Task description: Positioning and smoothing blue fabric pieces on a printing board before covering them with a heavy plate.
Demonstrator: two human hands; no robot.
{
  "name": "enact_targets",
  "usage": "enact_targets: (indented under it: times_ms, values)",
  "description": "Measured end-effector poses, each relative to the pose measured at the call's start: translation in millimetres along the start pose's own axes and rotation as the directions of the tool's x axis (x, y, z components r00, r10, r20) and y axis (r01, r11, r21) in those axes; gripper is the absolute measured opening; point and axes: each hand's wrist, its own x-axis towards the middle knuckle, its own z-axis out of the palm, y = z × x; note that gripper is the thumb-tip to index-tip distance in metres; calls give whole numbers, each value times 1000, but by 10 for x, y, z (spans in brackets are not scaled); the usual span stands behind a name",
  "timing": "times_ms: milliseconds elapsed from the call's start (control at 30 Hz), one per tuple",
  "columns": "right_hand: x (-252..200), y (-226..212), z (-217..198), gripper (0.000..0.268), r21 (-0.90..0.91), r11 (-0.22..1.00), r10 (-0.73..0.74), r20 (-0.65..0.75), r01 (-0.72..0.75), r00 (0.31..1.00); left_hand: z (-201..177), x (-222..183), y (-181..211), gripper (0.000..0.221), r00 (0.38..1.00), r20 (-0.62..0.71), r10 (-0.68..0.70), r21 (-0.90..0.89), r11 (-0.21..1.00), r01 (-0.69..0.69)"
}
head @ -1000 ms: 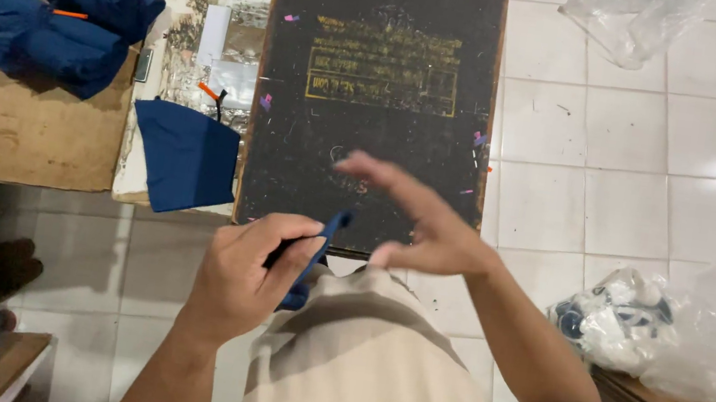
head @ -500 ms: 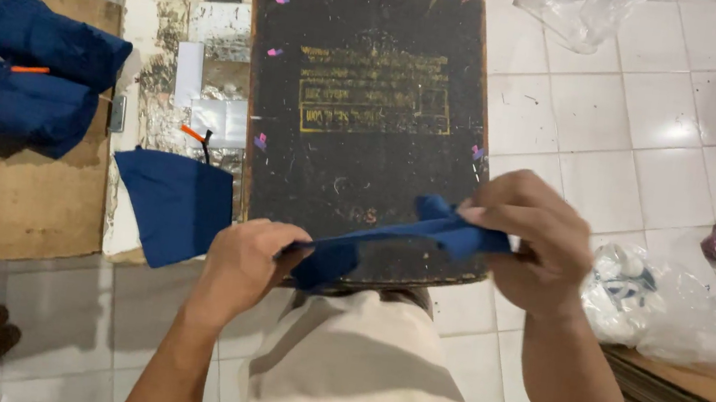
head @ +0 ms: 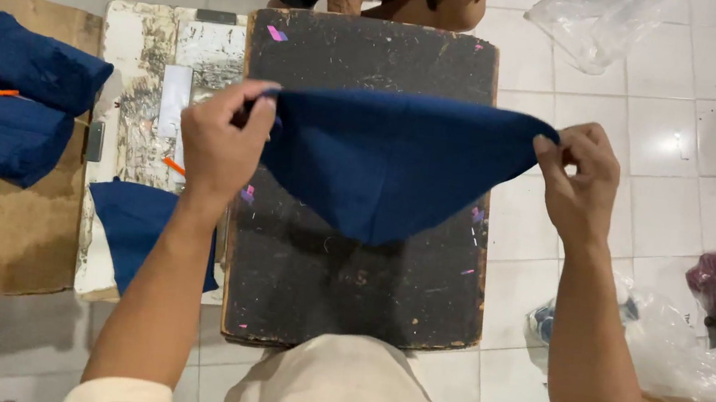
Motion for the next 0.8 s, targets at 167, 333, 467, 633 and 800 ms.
enact_targets:
  times_ms: [167, 333, 467, 633, 800]
  values:
    - [568, -5, 288, 38, 241, 962, 137, -30, -126, 990, 215, 644, -14, 17, 977, -206, -46, -352, 936, -30]
    - [670, 128, 484, 18, 485, 864, 168, -20, -137, 986, 327, 599, -102, 18, 947, -319, 14, -274, 956, -107]
    - [456, 319, 750, 44, 642, 685, 379, 90, -345, 921, 572, 189, -689, 31, 951, -309, -22, -180, 983, -36]
    - [75, 1201, 1112, 29, 424, 711, 574, 112, -562, 811, 862, -227, -1158, 18, 956, -156, -250, -53, 968, 245]
    - [-87, 1339, 1166, 20, 232, 729, 617, 183, -644, 765, 846, -346, -1072, 19, 899, -37, -437, 17, 899, 438]
